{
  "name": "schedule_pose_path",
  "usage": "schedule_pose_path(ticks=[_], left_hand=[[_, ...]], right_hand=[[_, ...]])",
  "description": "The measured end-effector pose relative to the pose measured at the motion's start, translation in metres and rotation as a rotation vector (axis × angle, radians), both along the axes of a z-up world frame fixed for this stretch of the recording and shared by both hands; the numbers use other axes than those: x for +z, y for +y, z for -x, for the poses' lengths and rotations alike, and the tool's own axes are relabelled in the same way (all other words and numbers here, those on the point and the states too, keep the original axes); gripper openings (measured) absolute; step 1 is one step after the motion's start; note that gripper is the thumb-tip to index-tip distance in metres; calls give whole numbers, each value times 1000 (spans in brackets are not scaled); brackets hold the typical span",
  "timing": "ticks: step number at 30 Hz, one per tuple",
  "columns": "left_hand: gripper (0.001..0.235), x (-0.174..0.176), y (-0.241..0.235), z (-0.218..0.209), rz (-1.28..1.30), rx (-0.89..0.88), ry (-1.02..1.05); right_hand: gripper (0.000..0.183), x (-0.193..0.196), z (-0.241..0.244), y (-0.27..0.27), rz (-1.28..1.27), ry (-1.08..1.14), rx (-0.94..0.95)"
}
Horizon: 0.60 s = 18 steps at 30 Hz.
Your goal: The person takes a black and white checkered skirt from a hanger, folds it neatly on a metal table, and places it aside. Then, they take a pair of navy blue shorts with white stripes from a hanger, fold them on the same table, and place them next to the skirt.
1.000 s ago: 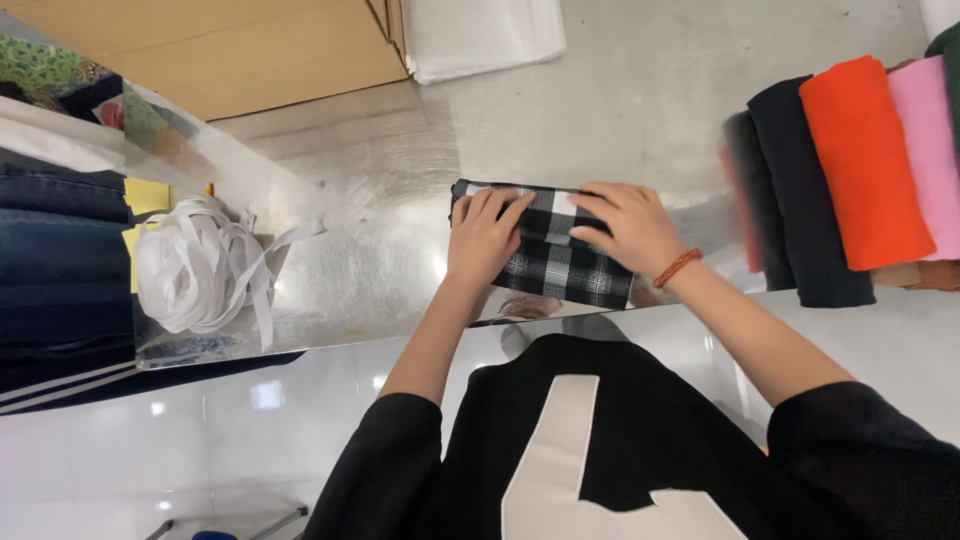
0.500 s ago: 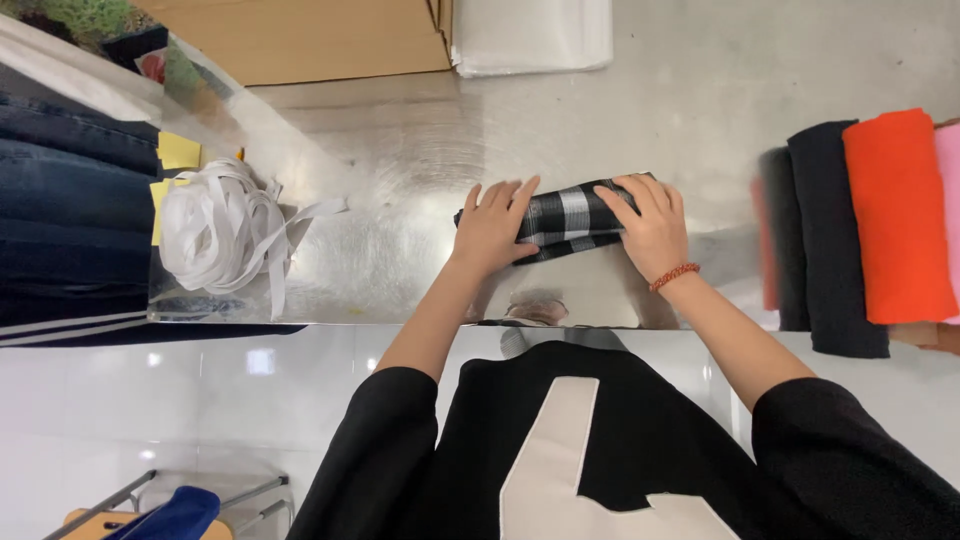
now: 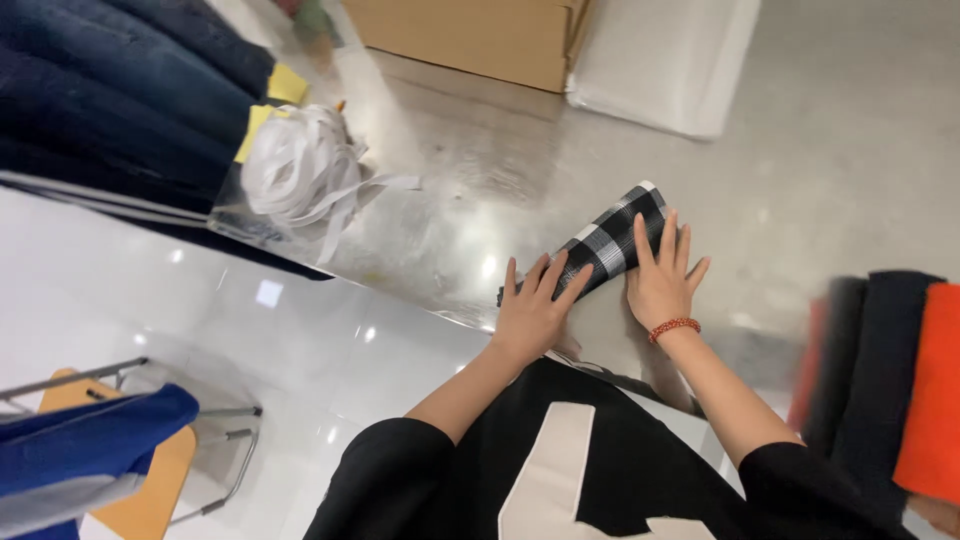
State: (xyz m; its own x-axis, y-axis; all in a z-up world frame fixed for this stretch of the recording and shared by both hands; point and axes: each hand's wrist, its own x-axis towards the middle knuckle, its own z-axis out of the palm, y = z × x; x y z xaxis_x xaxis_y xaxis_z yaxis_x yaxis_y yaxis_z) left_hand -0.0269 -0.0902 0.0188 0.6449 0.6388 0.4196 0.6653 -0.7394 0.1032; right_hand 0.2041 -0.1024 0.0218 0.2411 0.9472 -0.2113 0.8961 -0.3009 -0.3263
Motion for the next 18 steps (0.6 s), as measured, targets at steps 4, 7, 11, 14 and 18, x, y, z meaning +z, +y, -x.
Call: schedule_pose_path(ticks=[4, 7, 11, 14, 18], left_hand=[[111, 9, 4, 37, 138, 198, 158], [87, 11, 31, 80, 21, 383, 181], [75, 1, 77, 148, -21, 609, 265], [90, -17, 104, 175, 75, 763, 291], [92, 2, 122, 179, 40, 839, 330]], right_hand=[[93, 7, 55, 49, 64, 61, 49], [88, 3, 95, 63, 107, 103, 126], [65, -19, 113, 55, 145, 37, 235], [64, -12, 104, 52, 170, 41, 262], [64, -7, 105, 54, 171, 27, 263]])
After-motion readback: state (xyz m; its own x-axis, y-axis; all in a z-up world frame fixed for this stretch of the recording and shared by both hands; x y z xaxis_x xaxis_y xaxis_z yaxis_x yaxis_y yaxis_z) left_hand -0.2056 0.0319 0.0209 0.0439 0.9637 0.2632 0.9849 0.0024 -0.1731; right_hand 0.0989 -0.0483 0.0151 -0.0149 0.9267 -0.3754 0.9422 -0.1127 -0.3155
